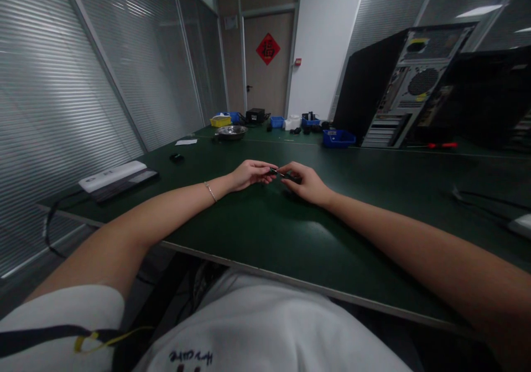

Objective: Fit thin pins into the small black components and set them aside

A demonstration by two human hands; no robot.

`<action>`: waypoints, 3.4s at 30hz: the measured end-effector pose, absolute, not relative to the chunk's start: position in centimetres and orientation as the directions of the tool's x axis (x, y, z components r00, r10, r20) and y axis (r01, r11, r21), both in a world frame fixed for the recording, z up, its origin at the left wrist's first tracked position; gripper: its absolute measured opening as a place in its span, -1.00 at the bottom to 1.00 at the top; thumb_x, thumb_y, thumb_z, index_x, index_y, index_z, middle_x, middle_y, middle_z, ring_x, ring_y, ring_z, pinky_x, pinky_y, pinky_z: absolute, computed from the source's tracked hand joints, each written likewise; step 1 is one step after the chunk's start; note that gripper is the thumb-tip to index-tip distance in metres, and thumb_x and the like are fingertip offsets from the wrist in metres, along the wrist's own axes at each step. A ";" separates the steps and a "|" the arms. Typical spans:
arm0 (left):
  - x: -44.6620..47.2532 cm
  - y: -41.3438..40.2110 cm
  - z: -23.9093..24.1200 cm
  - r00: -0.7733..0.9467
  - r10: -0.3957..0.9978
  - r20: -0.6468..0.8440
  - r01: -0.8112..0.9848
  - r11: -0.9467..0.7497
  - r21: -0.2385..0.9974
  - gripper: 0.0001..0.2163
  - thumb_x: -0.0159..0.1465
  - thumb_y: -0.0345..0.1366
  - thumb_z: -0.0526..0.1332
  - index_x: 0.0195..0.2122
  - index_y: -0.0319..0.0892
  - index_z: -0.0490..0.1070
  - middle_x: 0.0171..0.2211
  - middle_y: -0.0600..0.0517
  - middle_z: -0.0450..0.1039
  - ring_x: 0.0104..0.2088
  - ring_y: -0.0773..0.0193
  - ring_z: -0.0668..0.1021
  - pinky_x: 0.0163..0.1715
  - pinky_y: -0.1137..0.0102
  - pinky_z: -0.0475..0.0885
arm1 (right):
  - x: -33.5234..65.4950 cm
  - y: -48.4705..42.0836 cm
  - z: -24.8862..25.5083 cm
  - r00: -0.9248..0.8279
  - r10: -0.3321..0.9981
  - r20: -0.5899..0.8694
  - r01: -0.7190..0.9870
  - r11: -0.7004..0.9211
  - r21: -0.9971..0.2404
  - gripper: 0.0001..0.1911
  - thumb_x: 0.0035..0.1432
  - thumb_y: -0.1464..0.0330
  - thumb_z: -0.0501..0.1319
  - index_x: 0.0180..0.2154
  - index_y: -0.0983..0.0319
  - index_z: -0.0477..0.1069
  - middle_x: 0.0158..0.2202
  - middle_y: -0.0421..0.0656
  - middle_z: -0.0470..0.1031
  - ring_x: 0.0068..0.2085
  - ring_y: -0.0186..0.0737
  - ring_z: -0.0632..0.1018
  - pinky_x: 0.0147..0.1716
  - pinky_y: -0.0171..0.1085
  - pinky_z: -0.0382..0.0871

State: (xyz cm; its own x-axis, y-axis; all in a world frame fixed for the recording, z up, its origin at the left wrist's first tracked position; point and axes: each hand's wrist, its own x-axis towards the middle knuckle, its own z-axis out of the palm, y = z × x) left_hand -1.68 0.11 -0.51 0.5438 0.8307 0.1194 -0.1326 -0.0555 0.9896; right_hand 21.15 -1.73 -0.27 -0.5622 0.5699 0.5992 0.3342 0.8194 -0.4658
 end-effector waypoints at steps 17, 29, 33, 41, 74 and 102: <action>-11.4 4.9 4.2 -0.194 0.923 0.331 -0.440 -0.384 0.812 -0.87 0.21 -0.52 0.12 -0.22 -0.37 0.39 -0.34 -0.13 0.48 -0.31 0.31 0.54 -0.26 0.43 0.46 | 21.2 -1.5 -0.3 -0.558 0.594 0.579 0.371 0.803 -0.467 -0.71 0.11 0.38 0.18 -0.08 0.19 0.40 -0.14 -0.09 0.46 -0.16 -0.16 0.47 -0.17 -0.14 0.37; -24.2 5.5 4.3 -0.692 0.720 0.047 -0.516 -0.540 0.665 -0.86 0.24 -0.60 -0.01 -0.36 -0.31 0.27 -0.49 0.00 0.34 -0.48 0.43 0.47 -0.49 0.59 0.43 | 21.1 -2.1 0.2 -0.584 0.589 0.558 0.393 0.807 -0.441 -0.71 0.12 0.40 0.17 -0.08 0.20 0.40 -0.14 -0.09 0.46 -0.17 -0.16 0.47 -0.18 -0.16 0.37; -24.7 5.5 4.3 -0.717 0.694 0.056 -0.489 -0.559 0.670 -0.87 0.27 -0.59 0.00 -0.36 -0.30 0.26 -0.48 0.01 0.32 -0.50 0.46 0.45 -0.50 0.61 0.40 | 21.1 -2.1 0.2 -0.585 0.585 0.563 0.387 0.810 -0.440 -0.71 0.11 0.40 0.17 -0.08 0.20 0.41 -0.15 -0.09 0.46 -0.19 -0.17 0.47 -0.20 -0.16 0.37; -23.6 5.6 4.4 -0.714 0.693 0.097 -0.461 -0.570 0.680 -0.91 0.31 -0.48 0.06 -0.36 -0.27 0.27 -0.49 0.05 0.35 -0.49 0.47 0.48 -0.40 0.59 0.44 | 21.1 -2.1 0.2 -0.595 0.594 0.541 0.385 0.802 -0.457 -0.71 0.13 0.38 0.17 -0.07 0.20 0.40 -0.14 -0.08 0.46 -0.19 -0.17 0.47 -0.18 -0.16 0.37; -1.2 1.0 -1.1 0.484 0.859 0.167 -0.093 -0.139 0.986 -0.67 0.15 -0.39 0.30 -0.05 -0.35 0.38 -0.25 -0.18 0.51 -0.36 0.32 0.56 -0.27 0.36 0.48 | 21.5 -1.3 -0.5 -0.514 0.606 0.607 0.483 0.790 -0.378 -0.71 0.08 0.42 0.19 -0.11 0.21 0.45 -0.22 -0.10 0.46 -0.23 -0.19 0.47 -0.26 -0.23 0.33; -2.4 0.6 -0.4 0.578 0.814 0.050 -0.075 -0.008 0.997 -0.71 0.21 -0.32 0.25 -0.05 -0.32 0.44 -0.17 -0.21 0.49 -0.28 0.31 0.54 -0.22 0.38 0.43 | 21.3 -1.2 -0.3 -0.571 0.595 0.566 0.332 0.797 -0.504 -0.74 0.09 0.38 0.18 -0.13 0.21 0.45 -0.18 -0.12 0.49 -0.21 -0.21 0.46 -0.23 -0.22 0.34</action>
